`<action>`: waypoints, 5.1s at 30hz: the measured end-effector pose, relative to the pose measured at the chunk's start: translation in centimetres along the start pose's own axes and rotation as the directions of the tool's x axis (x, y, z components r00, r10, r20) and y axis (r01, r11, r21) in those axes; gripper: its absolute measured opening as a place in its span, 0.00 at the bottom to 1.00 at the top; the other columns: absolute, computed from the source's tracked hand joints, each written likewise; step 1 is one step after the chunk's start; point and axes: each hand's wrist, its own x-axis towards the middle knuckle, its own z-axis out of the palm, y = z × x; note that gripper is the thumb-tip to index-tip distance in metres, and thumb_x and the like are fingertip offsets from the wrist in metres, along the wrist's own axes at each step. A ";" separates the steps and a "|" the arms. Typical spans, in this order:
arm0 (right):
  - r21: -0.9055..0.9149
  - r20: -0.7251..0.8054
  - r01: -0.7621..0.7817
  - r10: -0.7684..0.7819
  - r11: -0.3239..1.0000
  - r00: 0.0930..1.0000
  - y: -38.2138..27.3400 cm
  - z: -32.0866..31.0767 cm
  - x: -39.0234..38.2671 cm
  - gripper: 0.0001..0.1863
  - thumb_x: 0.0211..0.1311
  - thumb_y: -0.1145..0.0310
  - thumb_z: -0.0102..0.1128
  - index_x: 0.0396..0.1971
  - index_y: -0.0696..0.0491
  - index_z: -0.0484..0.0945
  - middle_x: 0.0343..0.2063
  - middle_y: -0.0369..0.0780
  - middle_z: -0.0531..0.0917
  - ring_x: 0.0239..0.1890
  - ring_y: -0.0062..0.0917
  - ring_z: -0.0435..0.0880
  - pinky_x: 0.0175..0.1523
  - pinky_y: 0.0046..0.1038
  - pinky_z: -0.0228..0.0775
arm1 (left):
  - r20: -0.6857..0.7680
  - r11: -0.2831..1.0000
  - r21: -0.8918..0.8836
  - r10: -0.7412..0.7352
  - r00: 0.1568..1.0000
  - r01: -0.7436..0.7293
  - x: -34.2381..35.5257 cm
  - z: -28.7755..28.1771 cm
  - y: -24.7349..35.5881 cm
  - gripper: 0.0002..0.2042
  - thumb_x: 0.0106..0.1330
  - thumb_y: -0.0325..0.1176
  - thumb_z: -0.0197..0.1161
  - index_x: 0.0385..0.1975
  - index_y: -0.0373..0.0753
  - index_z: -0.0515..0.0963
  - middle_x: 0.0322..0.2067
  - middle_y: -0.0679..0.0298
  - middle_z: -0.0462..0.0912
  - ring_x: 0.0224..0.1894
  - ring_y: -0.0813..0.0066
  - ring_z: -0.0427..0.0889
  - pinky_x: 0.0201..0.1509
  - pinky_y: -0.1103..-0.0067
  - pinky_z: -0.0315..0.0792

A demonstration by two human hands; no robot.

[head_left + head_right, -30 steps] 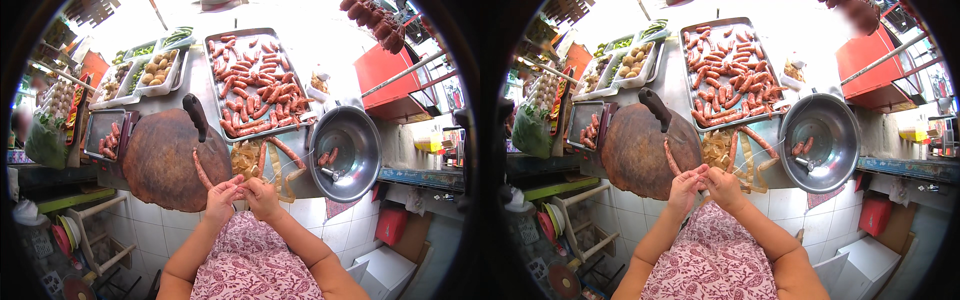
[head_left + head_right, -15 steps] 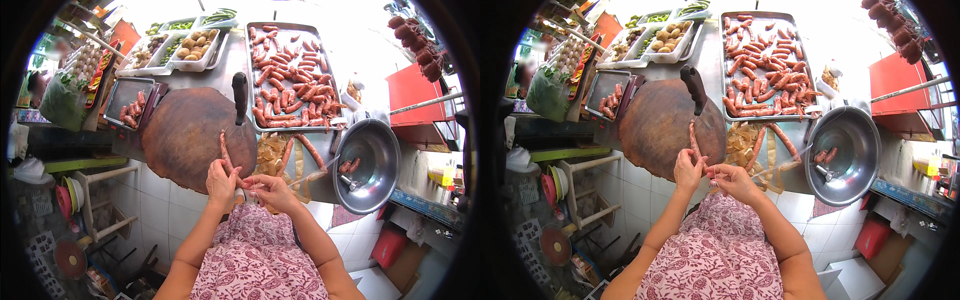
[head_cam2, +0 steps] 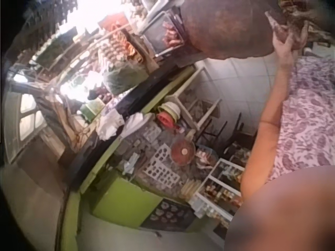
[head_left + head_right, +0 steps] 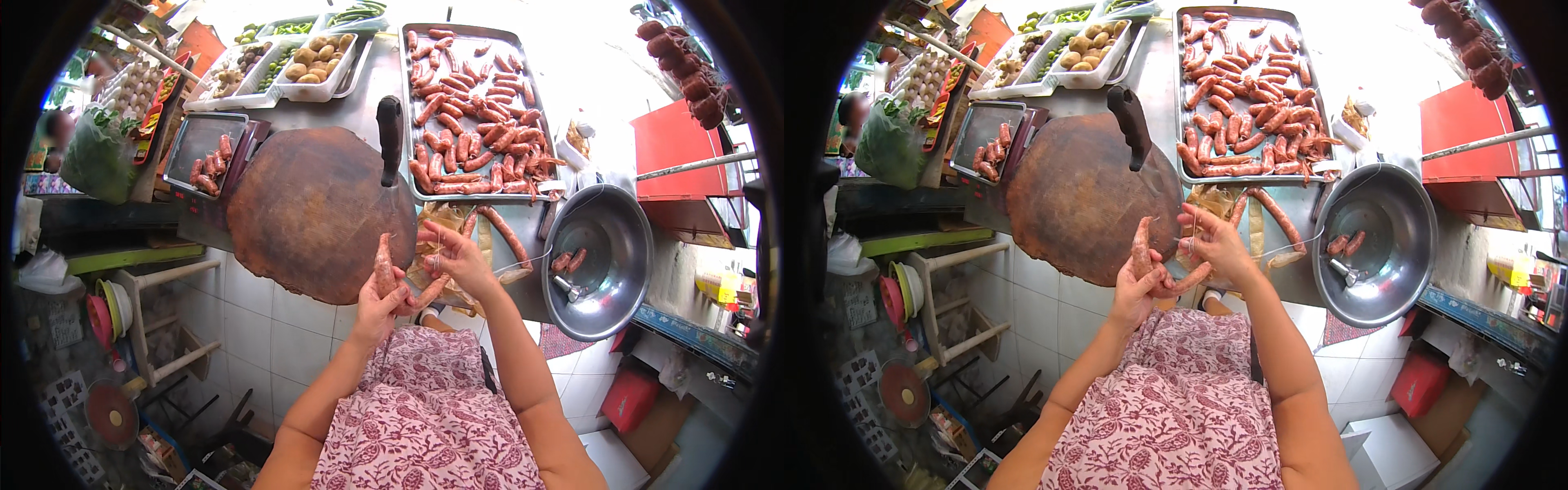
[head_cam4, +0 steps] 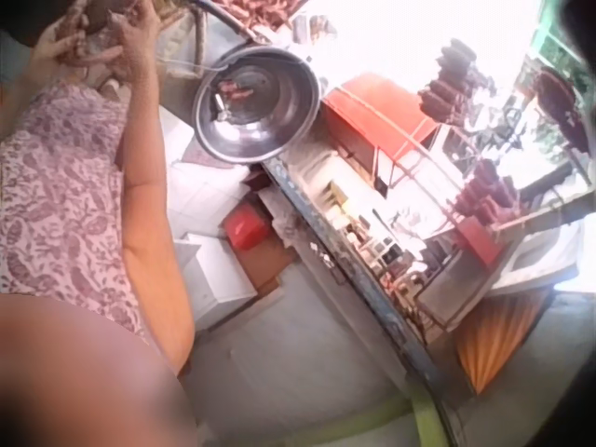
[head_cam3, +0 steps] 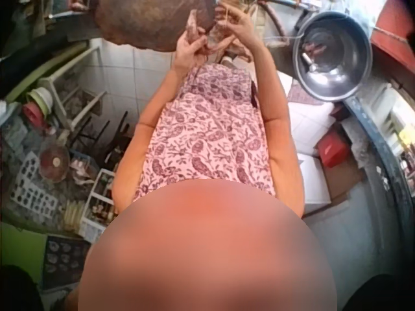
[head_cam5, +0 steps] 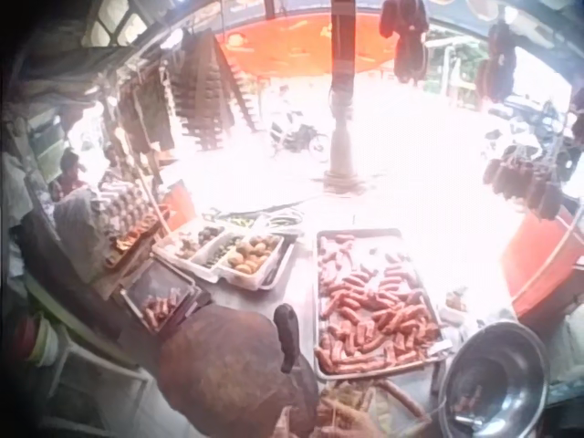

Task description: The person ties off sections of a long sausage casing with string, cuts them into individual links, and places them on a tray. They then weigh portions on a digital scale and pack them into plastic bags.

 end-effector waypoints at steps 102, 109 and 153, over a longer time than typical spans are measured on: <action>0.573 -0.470 0.390 -0.101 0.720 0.877 -5.0 -5.6 -0.6 0.10 0.75 0.65 0.48 0.33 0.51 0.74 0.13 0.28 0.61 0.14 0.15 0.54 0.19 0.21 0.48 | 0.165 0.573 0.805 0.029 0.986 -0.152 -0.8 -0.4 4.3 0.15 0.73 0.29 0.52 0.27 0.27 0.80 0.26 0.60 0.84 0.32 0.80 0.81 0.35 0.78 0.75; 0.658 -0.317 0.273 -0.071 0.702 0.946 0.7 -8.4 -0.5 0.09 0.75 0.66 0.48 0.35 0.51 0.74 0.15 0.32 0.68 0.15 0.17 0.64 0.22 0.21 0.59 | 0.024 0.748 0.663 -0.056 0.998 0.026 -0.3 -2.5 5.9 0.13 0.72 0.32 0.55 0.25 0.32 0.75 0.23 0.72 0.74 0.26 0.86 0.69 0.29 0.84 0.64; -0.246 -0.215 0.027 -0.082 0.969 0.973 2.3 6.9 1.4 0.08 0.67 0.76 0.57 0.44 0.60 0.79 0.30 0.37 0.85 0.30 0.16 0.82 0.34 0.20 0.75 | -0.025 0.955 0.243 -0.168 0.985 0.169 3.9 -1.3 3.0 0.19 0.76 0.41 0.54 0.59 0.36 0.67 0.38 0.70 0.74 0.37 0.90 0.72 0.41 0.87 0.70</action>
